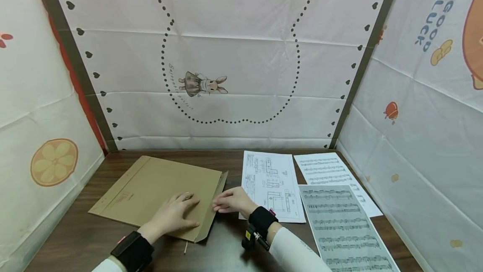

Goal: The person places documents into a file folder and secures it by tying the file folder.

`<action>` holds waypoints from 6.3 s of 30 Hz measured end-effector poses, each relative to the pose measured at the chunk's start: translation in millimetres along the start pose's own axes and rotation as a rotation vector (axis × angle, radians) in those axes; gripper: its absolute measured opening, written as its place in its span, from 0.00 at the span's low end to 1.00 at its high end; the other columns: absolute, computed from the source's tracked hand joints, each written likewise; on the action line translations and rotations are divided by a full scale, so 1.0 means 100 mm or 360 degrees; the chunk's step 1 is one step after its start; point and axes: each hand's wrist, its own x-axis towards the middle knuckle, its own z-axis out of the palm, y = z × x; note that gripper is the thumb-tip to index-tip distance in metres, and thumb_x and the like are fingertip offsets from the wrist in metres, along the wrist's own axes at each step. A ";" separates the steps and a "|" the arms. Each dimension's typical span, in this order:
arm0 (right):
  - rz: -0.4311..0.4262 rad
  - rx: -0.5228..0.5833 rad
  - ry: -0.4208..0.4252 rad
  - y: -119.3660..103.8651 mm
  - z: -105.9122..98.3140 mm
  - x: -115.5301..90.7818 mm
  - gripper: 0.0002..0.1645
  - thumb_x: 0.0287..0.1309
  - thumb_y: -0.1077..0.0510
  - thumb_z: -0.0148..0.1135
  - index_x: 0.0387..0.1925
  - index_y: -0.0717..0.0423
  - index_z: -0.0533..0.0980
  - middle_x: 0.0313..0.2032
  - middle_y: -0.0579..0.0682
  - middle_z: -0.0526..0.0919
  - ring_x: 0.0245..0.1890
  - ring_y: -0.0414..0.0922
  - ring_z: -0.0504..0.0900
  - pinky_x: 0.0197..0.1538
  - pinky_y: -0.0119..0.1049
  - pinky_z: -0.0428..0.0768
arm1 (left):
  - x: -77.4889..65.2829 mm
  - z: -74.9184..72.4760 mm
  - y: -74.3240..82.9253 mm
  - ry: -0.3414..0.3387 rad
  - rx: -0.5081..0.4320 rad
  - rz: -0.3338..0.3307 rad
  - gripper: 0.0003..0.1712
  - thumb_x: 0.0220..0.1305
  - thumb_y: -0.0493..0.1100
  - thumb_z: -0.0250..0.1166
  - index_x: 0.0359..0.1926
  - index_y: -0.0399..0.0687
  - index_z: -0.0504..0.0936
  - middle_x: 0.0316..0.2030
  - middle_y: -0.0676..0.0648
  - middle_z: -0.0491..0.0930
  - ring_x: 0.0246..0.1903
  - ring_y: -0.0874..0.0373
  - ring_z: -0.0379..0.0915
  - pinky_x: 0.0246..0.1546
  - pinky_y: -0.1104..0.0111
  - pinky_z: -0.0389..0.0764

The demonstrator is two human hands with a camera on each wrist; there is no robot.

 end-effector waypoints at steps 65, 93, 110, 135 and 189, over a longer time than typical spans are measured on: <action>0.0121 -0.1182 0.0698 0.26 -1.22 -0.68 0.52 0.53 0.51 0.78 0.72 0.69 0.64 0.73 0.78 0.60 0.74 0.74 0.59 0.73 0.68 0.64 | 0.04 0.56 1.17 0.0102 0.0500 0.0523 0.34 0.66 0.64 0.66 0.68 0.56 0.77 0.68 0.46 0.77 0.67 0.47 0.75 0.64 0.51 0.79; 0.0139 -0.1526 0.0555 0.32 -1.27 -0.71 0.55 0.50 0.44 0.79 0.70 0.72 0.66 0.71 0.85 0.57 0.73 0.81 0.55 0.71 0.73 0.62 | 0.23 0.69 1.29 -0.0181 0.0406 0.0324 0.39 0.71 0.64 0.60 0.75 0.54 0.68 0.76 0.43 0.67 0.75 0.46 0.64 0.72 0.51 0.72; 0.0193 -0.1474 0.0463 0.33 -1.24 -0.78 0.57 0.47 0.43 0.81 0.72 0.64 0.67 0.75 0.79 0.53 0.77 0.75 0.53 0.74 0.71 0.59 | 0.25 0.66 1.25 -0.0168 0.0403 0.0376 0.38 0.69 0.65 0.62 0.73 0.55 0.71 0.75 0.43 0.67 0.75 0.45 0.64 0.71 0.47 0.71; 0.0271 -0.1483 0.0719 0.32 -1.24 -0.69 0.70 0.46 0.46 0.82 0.71 0.84 0.51 0.67 0.82 0.64 0.65 0.73 0.69 0.67 0.65 0.72 | 0.28 0.60 1.25 -0.0263 0.0364 0.0429 0.42 0.65 0.69 0.63 0.74 0.56 0.70 0.77 0.45 0.66 0.77 0.47 0.62 0.74 0.57 0.71; 0.0337 -0.0452 0.0987 0.36 -1.61 -0.56 0.28 0.75 0.56 0.49 0.70 0.64 0.66 0.52 0.64 0.82 0.42 0.47 0.82 0.40 0.35 0.76 | 0.24 0.60 1.21 -0.0306 0.0172 0.0342 0.43 0.64 0.65 0.67 0.74 0.53 0.70 0.78 0.39 0.61 0.78 0.40 0.57 0.75 0.52 0.67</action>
